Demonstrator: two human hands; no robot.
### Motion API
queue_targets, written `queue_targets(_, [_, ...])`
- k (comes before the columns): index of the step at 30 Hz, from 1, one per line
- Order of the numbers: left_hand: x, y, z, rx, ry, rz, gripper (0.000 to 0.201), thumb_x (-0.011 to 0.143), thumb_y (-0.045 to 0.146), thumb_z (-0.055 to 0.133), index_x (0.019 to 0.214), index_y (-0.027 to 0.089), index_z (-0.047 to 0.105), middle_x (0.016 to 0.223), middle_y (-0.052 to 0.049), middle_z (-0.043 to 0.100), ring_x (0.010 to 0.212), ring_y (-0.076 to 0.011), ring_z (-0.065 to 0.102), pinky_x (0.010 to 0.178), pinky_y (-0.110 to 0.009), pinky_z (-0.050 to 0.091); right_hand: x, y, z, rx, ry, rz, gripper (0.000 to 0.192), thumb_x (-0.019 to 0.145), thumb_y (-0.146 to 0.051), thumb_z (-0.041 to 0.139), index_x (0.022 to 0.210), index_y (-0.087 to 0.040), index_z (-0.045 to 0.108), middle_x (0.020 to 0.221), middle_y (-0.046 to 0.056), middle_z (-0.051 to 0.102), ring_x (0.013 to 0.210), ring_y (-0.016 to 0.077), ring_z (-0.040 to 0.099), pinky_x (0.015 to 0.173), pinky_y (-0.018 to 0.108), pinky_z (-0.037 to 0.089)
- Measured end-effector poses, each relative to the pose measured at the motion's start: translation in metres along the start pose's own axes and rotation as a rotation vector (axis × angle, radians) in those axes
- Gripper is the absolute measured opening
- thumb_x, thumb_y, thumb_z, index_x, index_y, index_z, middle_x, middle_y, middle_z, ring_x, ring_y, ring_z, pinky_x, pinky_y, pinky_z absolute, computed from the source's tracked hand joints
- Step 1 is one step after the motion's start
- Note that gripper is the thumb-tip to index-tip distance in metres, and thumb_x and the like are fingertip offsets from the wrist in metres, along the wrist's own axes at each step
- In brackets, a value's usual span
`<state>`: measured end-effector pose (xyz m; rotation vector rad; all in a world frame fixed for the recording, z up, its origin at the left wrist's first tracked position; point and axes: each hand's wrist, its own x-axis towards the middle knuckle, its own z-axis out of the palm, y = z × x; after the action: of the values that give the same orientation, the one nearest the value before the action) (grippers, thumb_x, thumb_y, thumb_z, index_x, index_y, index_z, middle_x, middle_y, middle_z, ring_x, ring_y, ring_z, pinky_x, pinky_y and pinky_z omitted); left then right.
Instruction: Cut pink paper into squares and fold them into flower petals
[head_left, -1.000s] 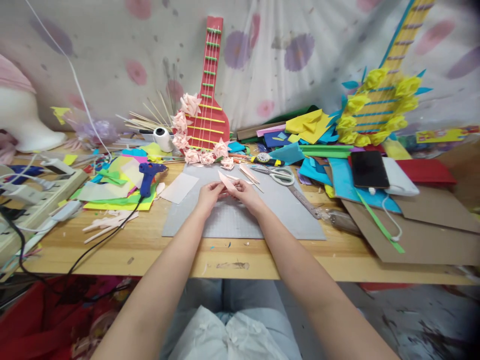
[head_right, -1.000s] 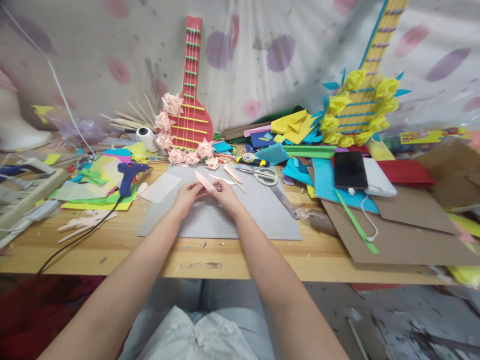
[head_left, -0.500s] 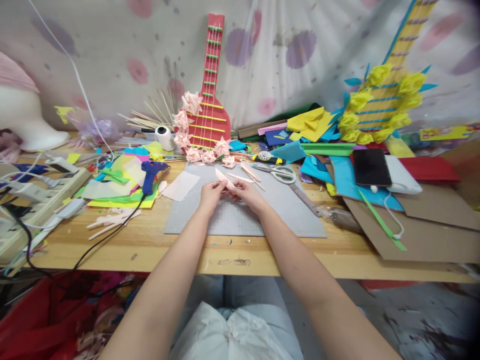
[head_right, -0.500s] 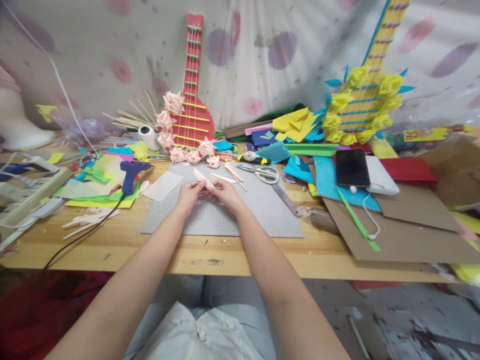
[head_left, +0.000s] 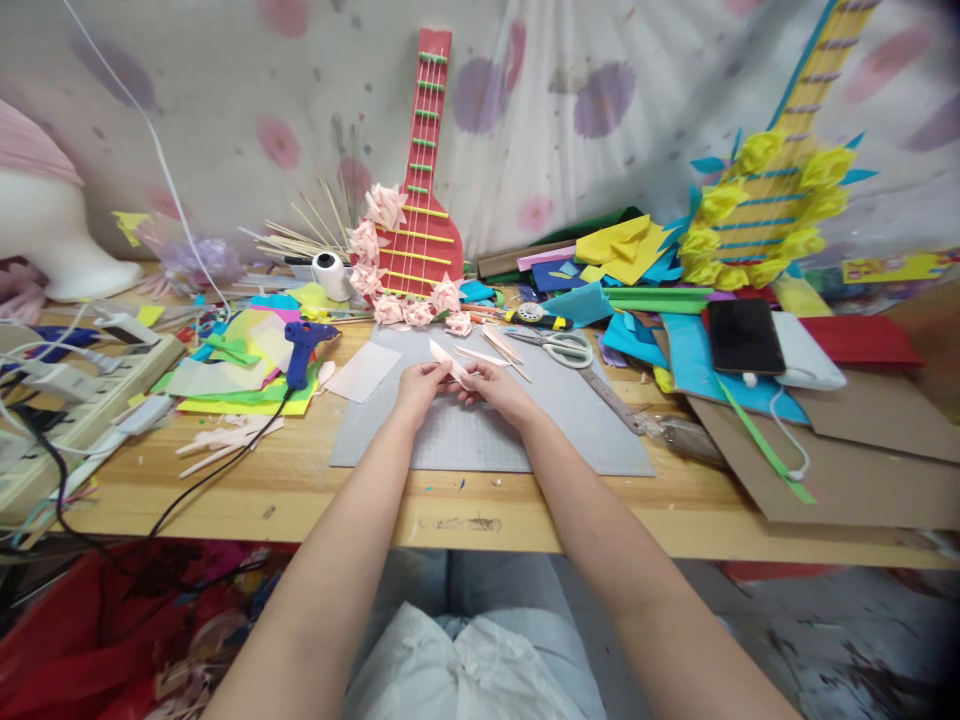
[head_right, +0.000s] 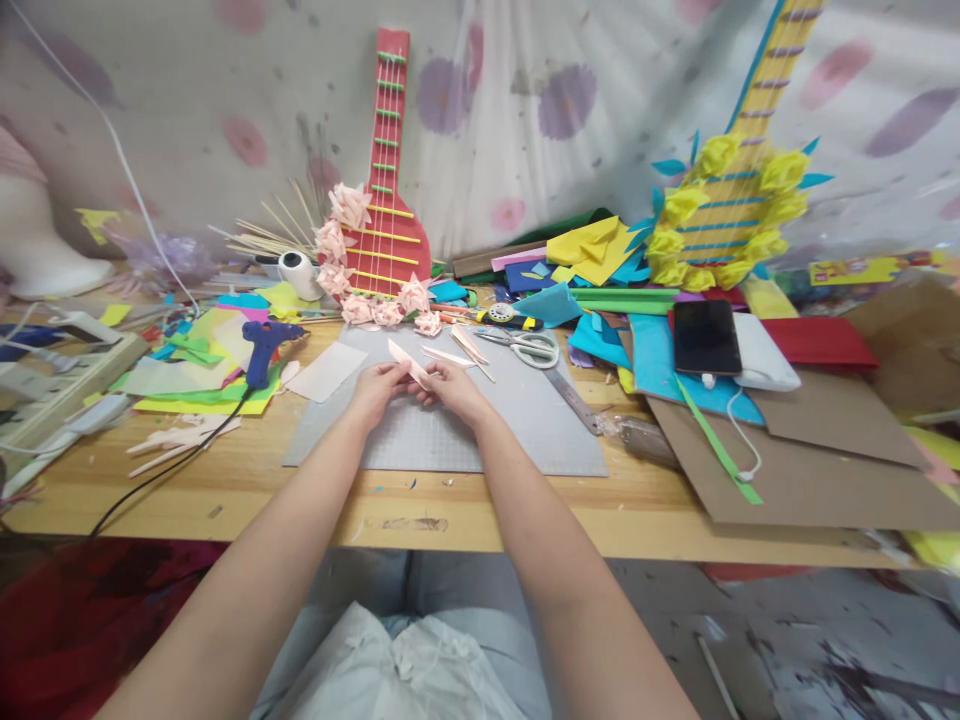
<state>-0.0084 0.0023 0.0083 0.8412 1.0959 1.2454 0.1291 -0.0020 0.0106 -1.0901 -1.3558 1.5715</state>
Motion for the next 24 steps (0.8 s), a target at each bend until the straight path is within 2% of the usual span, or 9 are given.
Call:
queue_targets(4, [0.005, -0.004, -0.002, -0.046, 0.037, 0.015, 0.024, 0.053, 0.031, 0.073, 0.059, 0.010, 0.063, 0.060, -0.005, 0.063, 0.058, -0.0127, 0.059, 0.066, -0.028, 0.047, 0.000, 0.001, 0.000, -0.020, -0.018, 0.003, 0.012, 0.077, -0.026, 0.057, 0.077, -0.016, 0.050, 0.072, 0.003, 0.067, 0.054, 0.0065, 0.057, 0.052, 0.018, 0.044])
queue_targets(12, [0.007, -0.006, -0.003, -0.091, 0.028, 0.017, 0.025, 0.050, 0.030, 0.076, 0.056, 0.011, 0.062, 0.058, -0.002, 0.062, 0.058, -0.0112, 0.057, 0.069, -0.027, 0.045, 0.002, 0.001, 0.003, -0.076, 0.018, -0.004, 0.016, 0.076, -0.030, 0.058, 0.077, -0.015, 0.054, 0.074, 0.004, 0.067, 0.056, 0.0064, 0.056, 0.054, 0.019, 0.046])
queue_targets(16, [0.008, -0.008, -0.005, -0.092, -0.005, 0.021, 0.026, 0.050, 0.032, 0.075, 0.056, 0.011, 0.061, 0.058, -0.002, 0.061, 0.058, -0.0104, 0.056, 0.068, -0.026, 0.044, 0.004, 0.001, 0.007, -0.125, 0.046, 0.008, 0.016, 0.077, -0.030, 0.057, 0.074, -0.014, 0.056, 0.071, 0.004, 0.066, 0.053, 0.0059, 0.055, 0.050, 0.017, 0.043])
queue_targets(21, [0.008, -0.008, -0.005, -0.090, 0.019, 0.031, 0.025, 0.051, 0.031, 0.075, 0.054, 0.012, 0.059, 0.057, -0.001, 0.060, 0.058, -0.0096, 0.055, 0.068, -0.026, 0.044, 0.006, 0.001, 0.009, -0.120, 0.063, 0.046, 0.015, 0.077, -0.027, 0.057, 0.071, -0.014, 0.056, 0.063, 0.002, 0.065, 0.049, 0.0059, 0.054, 0.049, 0.017, 0.042])
queue_targets(24, [0.006, -0.005, -0.005, -0.106, -0.057, 0.011, 0.025, 0.052, 0.032, 0.074, 0.060, 0.011, 0.062, 0.062, -0.002, 0.062, 0.061, -0.0103, 0.057, 0.069, -0.026, 0.044, 0.007, 0.001, 0.010, -0.113, 0.070, 0.057, 0.016, 0.076, -0.027, 0.058, 0.069, -0.014, 0.054, 0.061, 0.001, 0.064, 0.048, 0.0060, 0.054, 0.048, 0.017, 0.042])
